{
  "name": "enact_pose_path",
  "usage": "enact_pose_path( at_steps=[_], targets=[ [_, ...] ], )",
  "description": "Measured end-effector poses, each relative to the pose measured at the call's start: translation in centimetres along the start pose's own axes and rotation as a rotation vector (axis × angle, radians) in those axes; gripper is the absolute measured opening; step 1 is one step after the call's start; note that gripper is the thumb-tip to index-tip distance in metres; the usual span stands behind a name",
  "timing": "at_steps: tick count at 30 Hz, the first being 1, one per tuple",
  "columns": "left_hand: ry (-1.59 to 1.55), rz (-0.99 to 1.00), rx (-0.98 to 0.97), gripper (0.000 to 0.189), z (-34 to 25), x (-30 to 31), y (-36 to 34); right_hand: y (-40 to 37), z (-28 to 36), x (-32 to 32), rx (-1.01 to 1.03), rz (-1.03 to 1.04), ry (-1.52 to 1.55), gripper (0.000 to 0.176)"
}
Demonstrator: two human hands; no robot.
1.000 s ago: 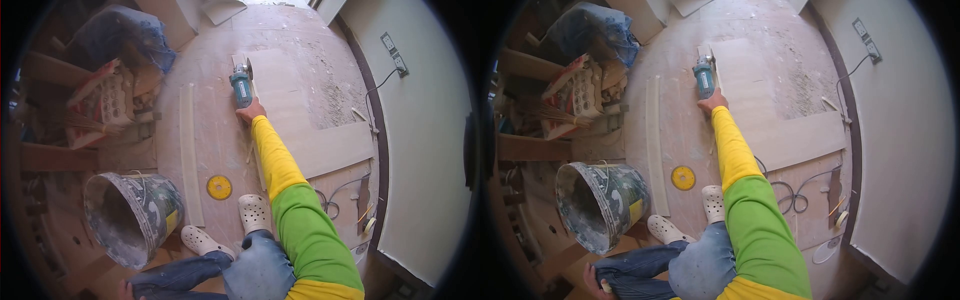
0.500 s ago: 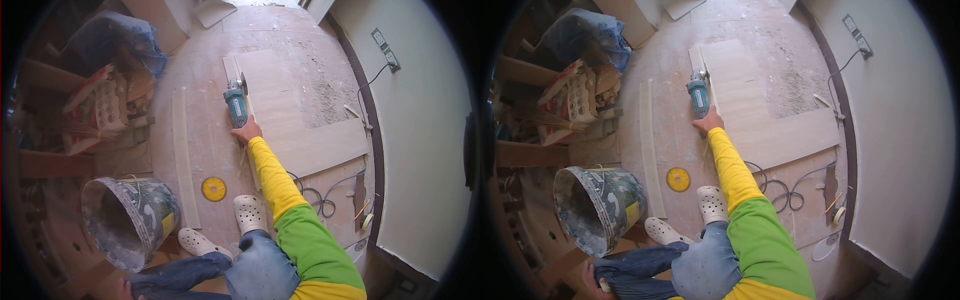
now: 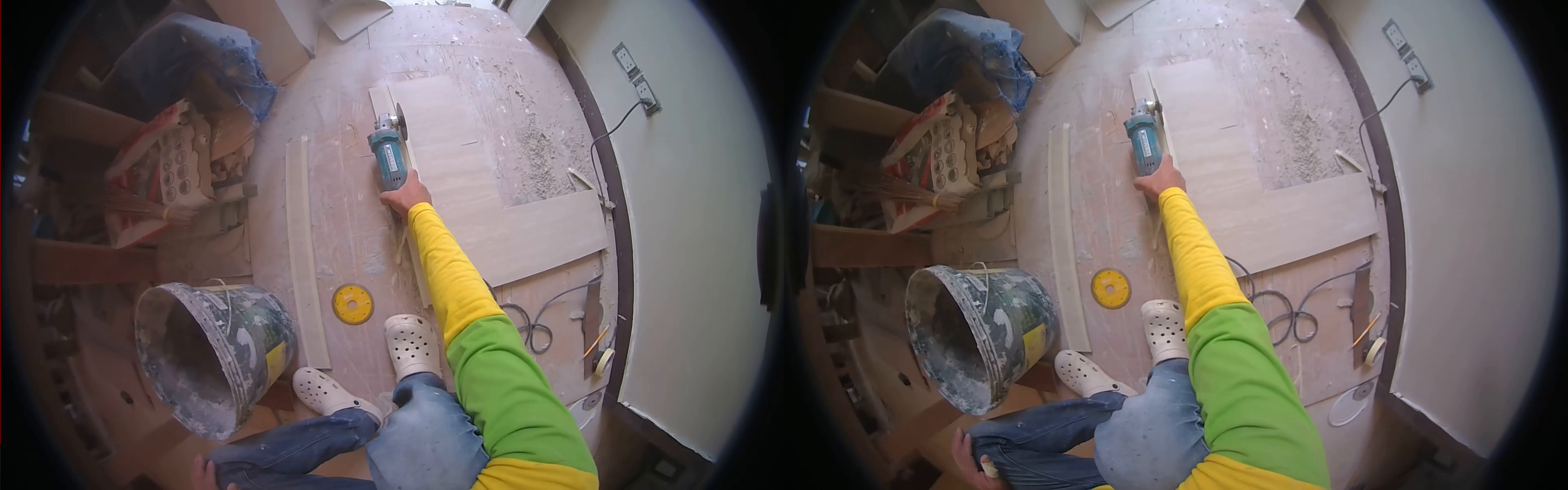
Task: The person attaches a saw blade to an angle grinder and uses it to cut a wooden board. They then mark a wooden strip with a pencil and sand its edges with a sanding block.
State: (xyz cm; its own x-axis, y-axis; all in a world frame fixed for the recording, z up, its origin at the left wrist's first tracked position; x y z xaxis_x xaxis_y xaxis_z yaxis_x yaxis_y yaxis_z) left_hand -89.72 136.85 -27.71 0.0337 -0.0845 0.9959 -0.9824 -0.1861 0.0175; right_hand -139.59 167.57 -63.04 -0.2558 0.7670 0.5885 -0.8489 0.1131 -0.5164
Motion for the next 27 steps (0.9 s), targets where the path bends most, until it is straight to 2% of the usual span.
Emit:
enact_pose_path(
  at_steps=[8, 19, 27],
  targets=[
    [0.029, 0.007, -0.019, 0.053, -0.1, 0.1, 0.3, 1.5, 1.5, 0.3, -0.013, -0.010, 0.026, 0.087],
    [-0.034, -0.040, -0.034, 0.055, -0.6, 0.1, -0.3, -5.1, -3.0, -0.6, 0.006, -0.020, 0.041, 0.085],
    [0.031, -0.030, -0.032, 0.055, -0.7, 0.5, -1.9, -5.9, -3.7, -0.7, 0.003, -0.010, 0.015, 0.084]
  ],
)
Point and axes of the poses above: each hand's wrist, its own y-axis towards the middle knuckle, its own x-axis out of the back of the hand, z = x × y, the point moved 3 cm from there along y, towards the middle knuckle, and after that the axes turned 4 degrees about -x, right-handed, at the moved point
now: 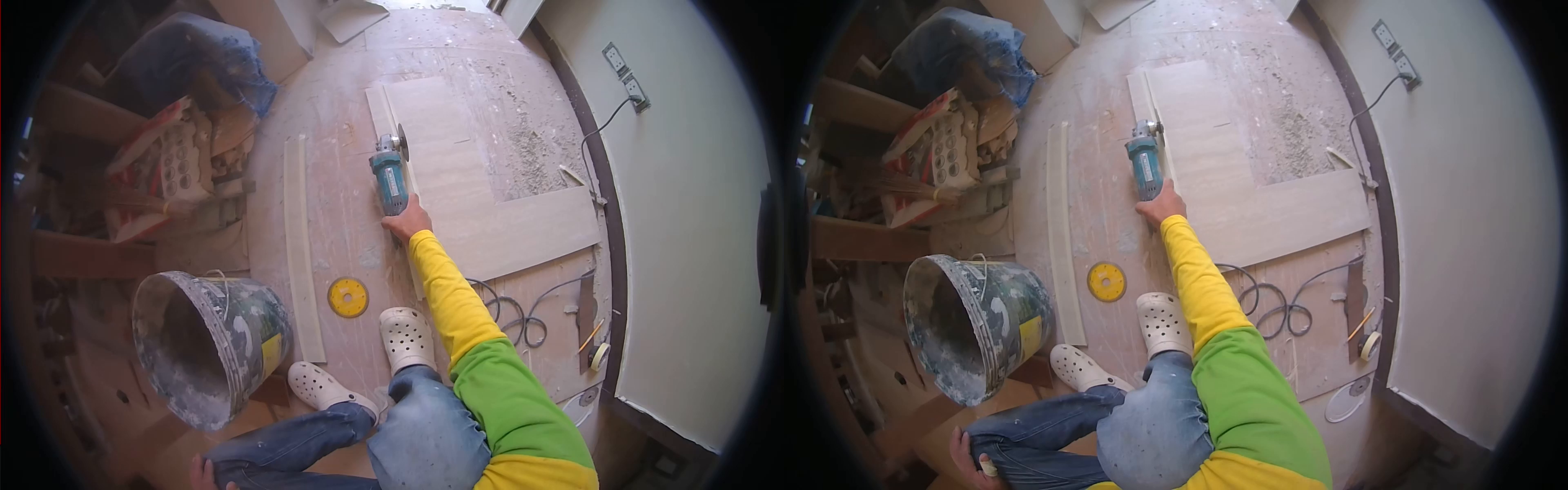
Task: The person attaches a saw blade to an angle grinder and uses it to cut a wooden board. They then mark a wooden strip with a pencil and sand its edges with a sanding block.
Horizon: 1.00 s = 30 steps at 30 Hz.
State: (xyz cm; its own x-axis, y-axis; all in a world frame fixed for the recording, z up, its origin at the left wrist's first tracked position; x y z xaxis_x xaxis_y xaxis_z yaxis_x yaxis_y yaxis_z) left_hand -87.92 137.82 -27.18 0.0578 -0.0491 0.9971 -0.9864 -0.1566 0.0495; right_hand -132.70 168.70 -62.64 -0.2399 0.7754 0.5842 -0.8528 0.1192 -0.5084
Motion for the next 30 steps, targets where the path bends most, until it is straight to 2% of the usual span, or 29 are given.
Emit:
enact_pose_path(
  at_steps=[6, 13, 26, 30],
  targets=[
    [0.023, 0.006, -0.006, 0.055, 0.3, 0.1, -0.8, 3.0, 1.9, 0.5, -0.028, 0.018, -0.003, 0.091],
    [0.040, 0.033, 0.038, 0.056, 0.7, 0.0, -1.0, 5.8, 3.7, 0.5, -0.026, 0.018, -0.010, 0.089],
    [-0.020, -0.016, 0.031, 0.057, 0.6, 0.1, -1.8, -1.3, -0.7, 0.0, 0.012, -0.002, 0.011, 0.088],
    [-0.010, -0.013, 0.034, 0.058, 0.6, 0.1, -1.7, -0.9, -0.5, 0.0, -0.001, -0.002, 0.017, 0.087]
  ],
)
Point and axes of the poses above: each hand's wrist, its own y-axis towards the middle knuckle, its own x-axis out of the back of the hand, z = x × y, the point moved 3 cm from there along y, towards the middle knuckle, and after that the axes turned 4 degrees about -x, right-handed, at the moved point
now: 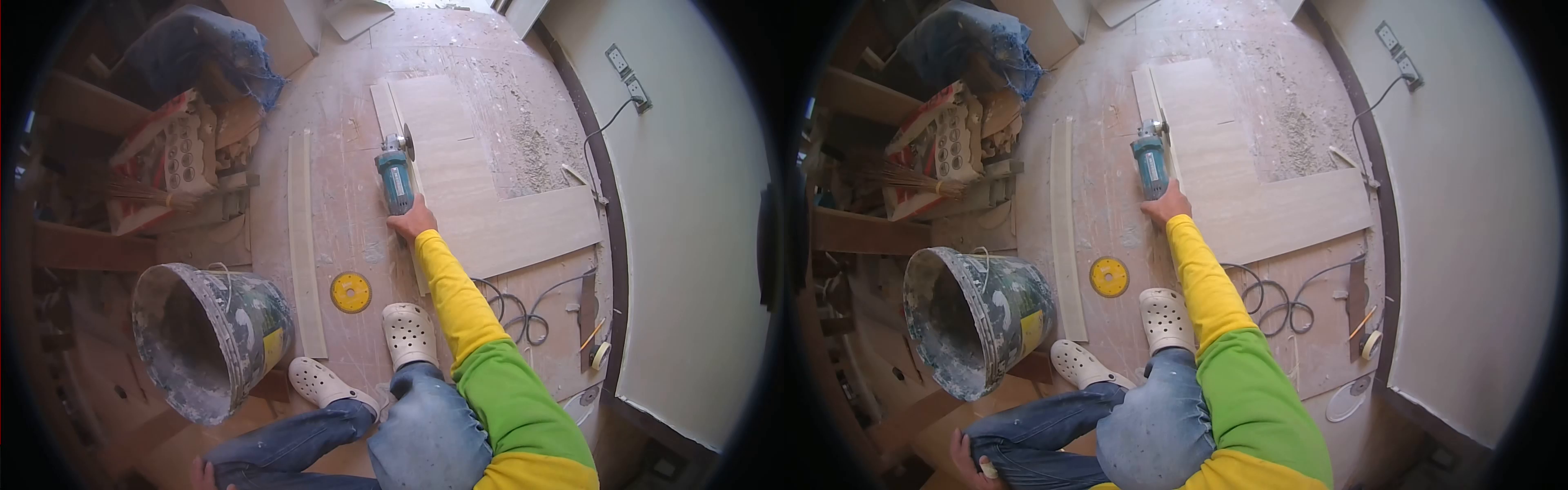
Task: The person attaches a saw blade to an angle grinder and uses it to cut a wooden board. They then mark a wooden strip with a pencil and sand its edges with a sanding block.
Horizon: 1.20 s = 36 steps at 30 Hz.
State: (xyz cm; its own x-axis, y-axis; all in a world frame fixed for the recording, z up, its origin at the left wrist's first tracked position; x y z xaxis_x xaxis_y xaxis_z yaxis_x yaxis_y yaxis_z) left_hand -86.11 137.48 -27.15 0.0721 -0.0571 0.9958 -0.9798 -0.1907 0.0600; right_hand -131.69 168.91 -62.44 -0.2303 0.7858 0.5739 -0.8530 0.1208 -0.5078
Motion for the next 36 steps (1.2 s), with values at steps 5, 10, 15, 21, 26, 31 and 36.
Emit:
enact_pose_path(
  at_steps=[5, 10, 15, 21, 26, 31, 36],
  targets=[
    [0.009, 0.010, 0.005, 0.058, -0.1, 0.0, 0.3, 3.0, 1.9, 0.1, 0.001, -0.002, -0.012, 0.088],
    [0.021, 0.022, -0.011, 0.058, 0.2, -0.2, 0.4, 5.6, 3.5, 0.2, 0.001, -0.002, -0.039, 0.088],
    [0.029, 0.032, -0.008, 0.059, 0.2, -0.1, 0.2, 5.1, 3.3, 0.1, -0.011, -0.014, -0.045, 0.088],
    [-0.010, 0.012, -0.002, 0.060, 0.0, 0.0, -0.3, -0.1, -0.1, -0.2, -0.027, -0.003, -0.026, 0.087],
    [-0.024, -0.020, -0.014, 0.062, 0.1, 0.0, -0.6, -2.4, -1.3, 0.0, -0.016, 0.024, -0.020, 0.086],
    [0.000, 0.007, 0.001, 0.062, 0.1, 0.0, -0.5, -0.3, -0.2, -0.1, -0.019, 0.002, -0.019, 0.086],
    [0.002, 0.003, -0.014, 0.060, 0.0, 0.0, 0.0, 3.1, 1.9, 0.0, -0.019, -0.002, -0.033, 0.086]
  ],
)
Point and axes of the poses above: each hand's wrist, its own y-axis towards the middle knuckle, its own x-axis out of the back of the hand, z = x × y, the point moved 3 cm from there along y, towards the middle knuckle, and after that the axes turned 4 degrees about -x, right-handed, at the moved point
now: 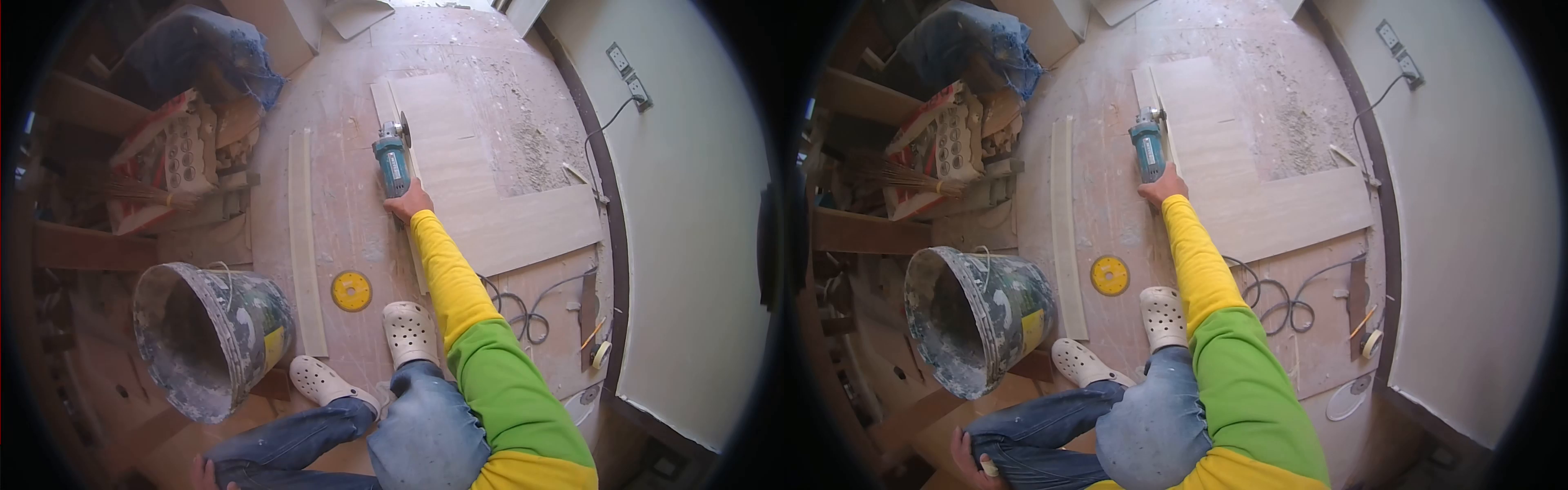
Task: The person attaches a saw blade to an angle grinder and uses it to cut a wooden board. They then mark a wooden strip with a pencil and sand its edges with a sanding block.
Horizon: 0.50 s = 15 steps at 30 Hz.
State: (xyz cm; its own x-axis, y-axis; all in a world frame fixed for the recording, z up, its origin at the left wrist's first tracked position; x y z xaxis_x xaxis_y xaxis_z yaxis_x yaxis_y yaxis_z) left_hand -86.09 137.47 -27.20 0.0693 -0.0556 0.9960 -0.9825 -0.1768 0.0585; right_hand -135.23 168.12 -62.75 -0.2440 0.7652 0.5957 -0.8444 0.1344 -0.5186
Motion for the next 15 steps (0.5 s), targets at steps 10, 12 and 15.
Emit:
enact_pose_path(
  at_steps=[10, 12, 15],
  targets=[
    [0.010, -0.005, 0.002, 0.052, -0.5, 0.2, 0.6, -0.2, -0.2, 0.0, 0.022, 0.003, -0.004, 0.087],
    [0.008, -0.010, 0.001, 0.052, -0.5, 0.2, 0.4, -1.9, -1.2, 0.0, 0.013, 0.012, -0.006, 0.087],
    [-0.001, -0.018, -0.002, 0.051, -0.6, 0.2, 0.1, -4.4, -3.3, -0.4, 0.011, 0.017, 0.000, 0.089]
  ],
)
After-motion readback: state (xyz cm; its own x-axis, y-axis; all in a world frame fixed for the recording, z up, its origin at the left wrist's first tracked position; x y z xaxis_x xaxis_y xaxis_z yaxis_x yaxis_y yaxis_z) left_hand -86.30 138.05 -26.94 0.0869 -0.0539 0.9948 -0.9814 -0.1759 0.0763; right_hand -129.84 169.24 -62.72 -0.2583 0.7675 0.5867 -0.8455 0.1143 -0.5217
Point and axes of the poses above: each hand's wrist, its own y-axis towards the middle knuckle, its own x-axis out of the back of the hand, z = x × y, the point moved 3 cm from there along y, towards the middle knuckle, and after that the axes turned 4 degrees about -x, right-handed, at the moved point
